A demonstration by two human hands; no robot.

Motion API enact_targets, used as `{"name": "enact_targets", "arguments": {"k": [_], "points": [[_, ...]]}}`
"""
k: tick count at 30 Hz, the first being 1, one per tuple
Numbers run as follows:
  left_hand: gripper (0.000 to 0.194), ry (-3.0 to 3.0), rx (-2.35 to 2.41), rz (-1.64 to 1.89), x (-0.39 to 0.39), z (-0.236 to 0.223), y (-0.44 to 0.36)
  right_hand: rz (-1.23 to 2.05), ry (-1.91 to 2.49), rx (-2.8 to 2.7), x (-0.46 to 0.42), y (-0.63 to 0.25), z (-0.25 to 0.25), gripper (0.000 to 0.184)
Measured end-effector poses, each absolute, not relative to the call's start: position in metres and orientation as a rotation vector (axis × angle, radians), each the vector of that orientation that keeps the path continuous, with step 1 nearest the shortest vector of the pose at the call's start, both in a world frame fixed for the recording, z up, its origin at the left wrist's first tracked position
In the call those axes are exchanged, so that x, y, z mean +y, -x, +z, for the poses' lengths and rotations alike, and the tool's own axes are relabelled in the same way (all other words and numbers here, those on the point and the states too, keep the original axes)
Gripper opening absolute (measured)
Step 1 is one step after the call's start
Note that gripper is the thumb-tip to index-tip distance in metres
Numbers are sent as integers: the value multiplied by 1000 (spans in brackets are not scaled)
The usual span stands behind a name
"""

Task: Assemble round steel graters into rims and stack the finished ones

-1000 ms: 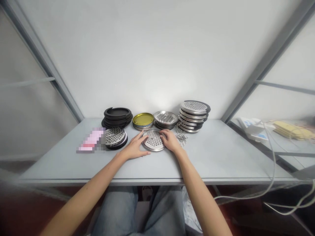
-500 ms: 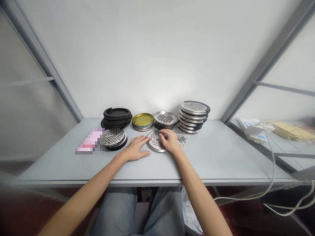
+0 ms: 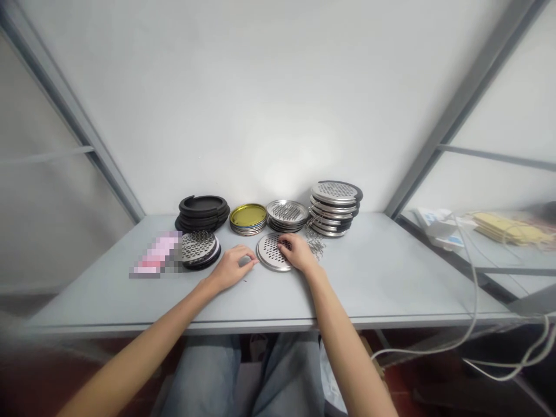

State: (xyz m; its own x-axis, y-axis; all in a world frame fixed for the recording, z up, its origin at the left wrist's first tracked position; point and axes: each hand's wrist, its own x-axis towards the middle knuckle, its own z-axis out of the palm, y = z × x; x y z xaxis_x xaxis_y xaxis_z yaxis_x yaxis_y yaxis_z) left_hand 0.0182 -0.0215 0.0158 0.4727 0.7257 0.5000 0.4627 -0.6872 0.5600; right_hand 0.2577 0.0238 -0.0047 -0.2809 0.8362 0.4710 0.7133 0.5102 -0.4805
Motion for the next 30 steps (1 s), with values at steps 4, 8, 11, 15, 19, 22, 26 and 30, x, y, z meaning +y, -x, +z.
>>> {"name": "enact_targets", "arguments": {"k": [4,8,11,15,19,22,26,30], "points": [[13,-2389,978,1103,-31,44,-10,246,1245,-2072,25,-260,-6,20],[19,-2541,1151,1150,-14,87,17,250,1242,-2071,26,-260,-6,20],[31,-2667,1461,1106,16,108,48,253,1233,-2070,26,-259,-6,20],[44,-2696,1793,856,55,113,95,252,1233,-2064,26,-259,-5,20],[39,-2696,1780,624,74,107,128,254,1242,-2064,26,-258,-5,19],[31,-2741,1714,619,77,106,136,258,1241,-2060,26,-259,-6,19],[29,-2844,1659,642,77,109,134,259,1232,-2051,26,-259,-6,19],[30,-2817,1678,556,75,111,134,259,1234,-2057,26,-258,-5,19]]}}
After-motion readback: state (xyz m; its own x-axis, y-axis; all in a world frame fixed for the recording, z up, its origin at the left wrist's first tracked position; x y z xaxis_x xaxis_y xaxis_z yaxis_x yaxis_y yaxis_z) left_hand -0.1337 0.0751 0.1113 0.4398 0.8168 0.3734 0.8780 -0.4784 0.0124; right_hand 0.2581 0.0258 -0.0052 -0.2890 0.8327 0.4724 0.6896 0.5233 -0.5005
